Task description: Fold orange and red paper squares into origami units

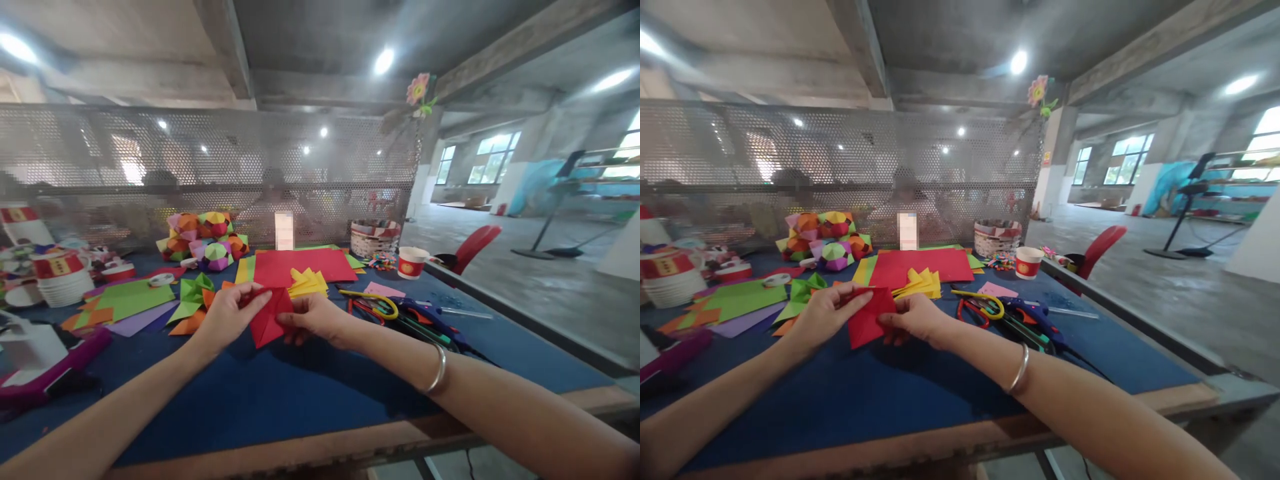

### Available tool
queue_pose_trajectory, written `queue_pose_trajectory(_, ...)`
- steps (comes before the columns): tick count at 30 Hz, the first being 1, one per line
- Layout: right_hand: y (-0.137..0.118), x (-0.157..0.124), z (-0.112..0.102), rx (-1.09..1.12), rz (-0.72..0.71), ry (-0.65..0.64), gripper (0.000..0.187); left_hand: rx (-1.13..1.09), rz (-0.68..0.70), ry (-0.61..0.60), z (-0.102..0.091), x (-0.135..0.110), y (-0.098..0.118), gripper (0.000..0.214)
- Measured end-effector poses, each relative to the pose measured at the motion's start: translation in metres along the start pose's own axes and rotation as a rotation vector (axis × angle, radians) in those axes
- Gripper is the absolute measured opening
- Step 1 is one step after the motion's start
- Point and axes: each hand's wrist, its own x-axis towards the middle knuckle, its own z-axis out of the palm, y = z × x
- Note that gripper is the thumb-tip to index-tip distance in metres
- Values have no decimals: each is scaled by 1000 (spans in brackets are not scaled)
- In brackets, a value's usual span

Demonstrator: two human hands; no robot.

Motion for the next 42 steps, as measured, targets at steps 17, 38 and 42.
queue_pose_trajectory(17,11,-10,-6,63,29,84,20,-50,-105,7,-1,4,-11,53)
queue_pose_trajectory(38,7,-10,-15,35,31,232,20,289,138,-216,-1,-1,-10,38)
queue_pose_trajectory(42,6,-9,-15,52,35,271,15,267,82,-236,0,0,-14,36)
